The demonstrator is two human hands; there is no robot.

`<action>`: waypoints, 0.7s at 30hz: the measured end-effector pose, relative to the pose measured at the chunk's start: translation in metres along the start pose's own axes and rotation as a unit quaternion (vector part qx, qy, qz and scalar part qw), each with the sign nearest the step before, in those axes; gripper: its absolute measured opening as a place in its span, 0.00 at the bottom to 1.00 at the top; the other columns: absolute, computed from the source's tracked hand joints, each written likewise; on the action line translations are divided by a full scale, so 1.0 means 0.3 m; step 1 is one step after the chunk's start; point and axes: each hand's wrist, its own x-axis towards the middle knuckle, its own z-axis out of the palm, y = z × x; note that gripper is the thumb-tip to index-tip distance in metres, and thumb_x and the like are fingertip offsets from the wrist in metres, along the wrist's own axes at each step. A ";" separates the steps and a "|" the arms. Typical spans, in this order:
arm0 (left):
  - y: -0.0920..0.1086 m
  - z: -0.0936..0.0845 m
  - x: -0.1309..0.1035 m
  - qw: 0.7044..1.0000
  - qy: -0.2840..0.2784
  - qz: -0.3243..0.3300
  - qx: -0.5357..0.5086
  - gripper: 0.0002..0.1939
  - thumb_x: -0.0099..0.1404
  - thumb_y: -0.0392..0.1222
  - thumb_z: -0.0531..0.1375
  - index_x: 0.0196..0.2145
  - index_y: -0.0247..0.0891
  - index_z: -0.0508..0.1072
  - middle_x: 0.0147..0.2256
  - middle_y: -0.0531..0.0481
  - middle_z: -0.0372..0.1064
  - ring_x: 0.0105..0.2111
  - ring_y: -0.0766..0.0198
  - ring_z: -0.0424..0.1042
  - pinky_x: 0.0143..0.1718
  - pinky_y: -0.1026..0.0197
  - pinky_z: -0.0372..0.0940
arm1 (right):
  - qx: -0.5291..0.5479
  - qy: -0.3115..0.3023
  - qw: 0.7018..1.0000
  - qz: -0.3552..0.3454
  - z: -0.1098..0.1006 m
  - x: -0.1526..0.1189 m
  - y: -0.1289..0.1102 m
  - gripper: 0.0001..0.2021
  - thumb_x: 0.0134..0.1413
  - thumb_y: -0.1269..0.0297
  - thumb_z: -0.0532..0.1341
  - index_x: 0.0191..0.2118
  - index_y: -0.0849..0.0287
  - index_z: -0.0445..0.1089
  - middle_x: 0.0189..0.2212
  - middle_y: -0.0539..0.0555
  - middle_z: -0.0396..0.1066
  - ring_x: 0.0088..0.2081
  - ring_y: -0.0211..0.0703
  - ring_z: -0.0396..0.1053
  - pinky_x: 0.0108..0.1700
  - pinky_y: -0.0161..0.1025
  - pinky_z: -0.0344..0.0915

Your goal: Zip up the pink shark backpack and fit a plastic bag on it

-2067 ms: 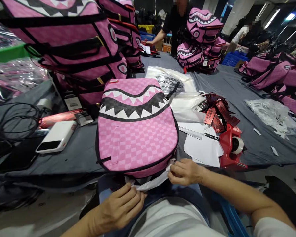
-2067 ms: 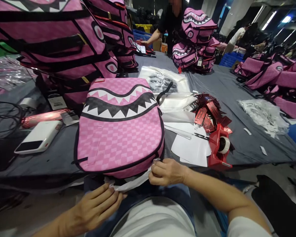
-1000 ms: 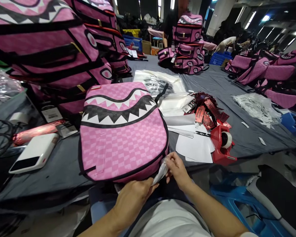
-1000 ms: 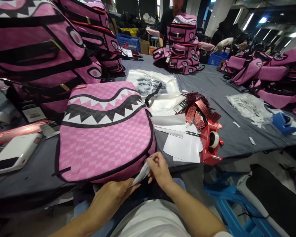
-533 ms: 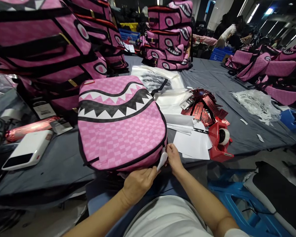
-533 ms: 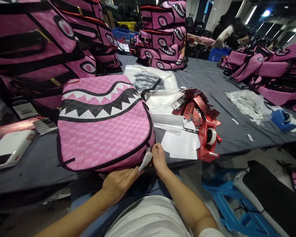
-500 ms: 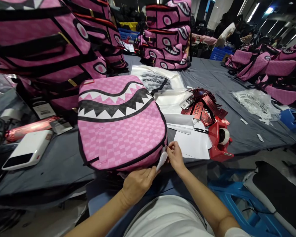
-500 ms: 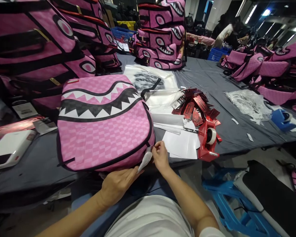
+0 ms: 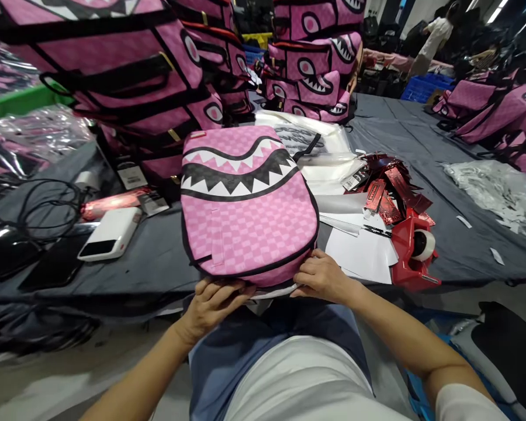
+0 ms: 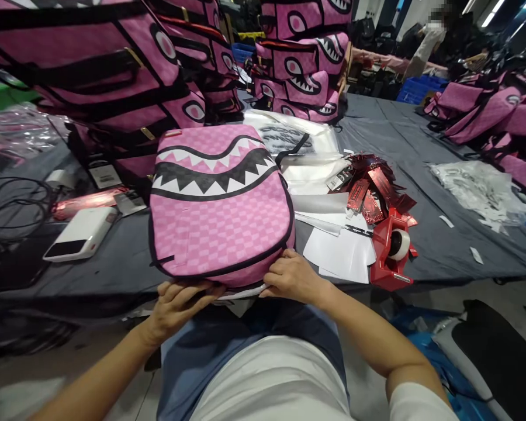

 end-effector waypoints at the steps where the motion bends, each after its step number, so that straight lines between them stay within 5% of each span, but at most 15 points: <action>1: -0.009 0.011 -0.017 1.000 0.014 -0.007 0.004 0.24 0.66 0.23 0.60 0.49 0.53 0.77 0.36 0.55 0.80 0.37 0.64 0.74 0.51 0.56 0.62 | -0.001 -0.005 1.000 0.006 -0.003 0.002 -0.001 0.21 0.73 0.50 0.53 0.31 0.57 0.70 0.24 0.49 0.69 0.28 0.40 0.62 0.41 0.42 0.55; 7: 0.017 0.002 -0.023 0.999 0.027 -0.025 0.029 0.21 0.64 0.28 0.66 0.52 0.49 0.75 0.36 0.53 0.80 0.39 0.63 0.76 0.51 0.58 0.66 | -0.032 -0.025 0.999 0.017 0.014 0.008 -0.012 0.14 0.64 0.58 0.62 0.27 0.56 0.68 0.23 0.49 0.70 0.29 0.40 0.63 0.41 0.43 0.54; 12: 0.120 -0.061 0.159 0.995 -0.021 -0.056 -0.080 0.21 0.71 0.38 0.60 0.60 0.38 0.67 0.44 0.42 0.78 0.47 0.56 0.76 0.54 0.52 0.69 | -0.029 -0.027 0.999 0.023 0.039 0.002 -0.010 0.08 0.58 0.64 0.63 0.28 0.56 0.67 0.24 0.49 0.70 0.29 0.41 0.63 0.41 0.44 0.53; 15: 0.176 -0.047 0.313 0.955 -0.183 -0.132 -0.193 0.13 0.76 0.41 0.51 0.49 0.35 0.73 0.35 0.45 0.78 0.35 0.59 0.78 0.38 0.59 0.72 | -0.031 -0.021 0.999 0.016 0.041 -0.011 -0.001 0.08 0.57 0.64 0.64 0.29 0.57 0.66 0.25 0.49 0.71 0.29 0.41 0.65 0.41 0.44 0.52; 18: 0.181 -0.018 0.404 0.860 -0.352 -0.188 -0.319 0.21 0.78 0.47 0.46 0.39 0.37 0.75 0.30 0.48 0.76 0.29 0.60 0.75 0.31 0.62 0.68 | -0.032 -0.040 0.999 0.010 0.047 -0.021 0.014 0.07 0.56 0.65 0.65 0.31 0.57 0.67 0.25 0.49 0.72 0.30 0.41 0.66 0.41 0.44 0.53; 21: 0.156 -0.005 0.419 0.822 -0.383 -0.189 -0.377 0.22 0.76 0.50 0.46 0.39 0.40 0.76 0.34 0.49 0.77 0.31 0.61 0.75 0.32 0.64 0.68 | -0.027 -0.078 0.996 0.025 0.058 -0.017 0.021 0.05 0.57 0.64 0.66 0.35 0.57 0.68 0.27 0.49 0.74 0.33 0.42 0.69 0.43 0.44 0.55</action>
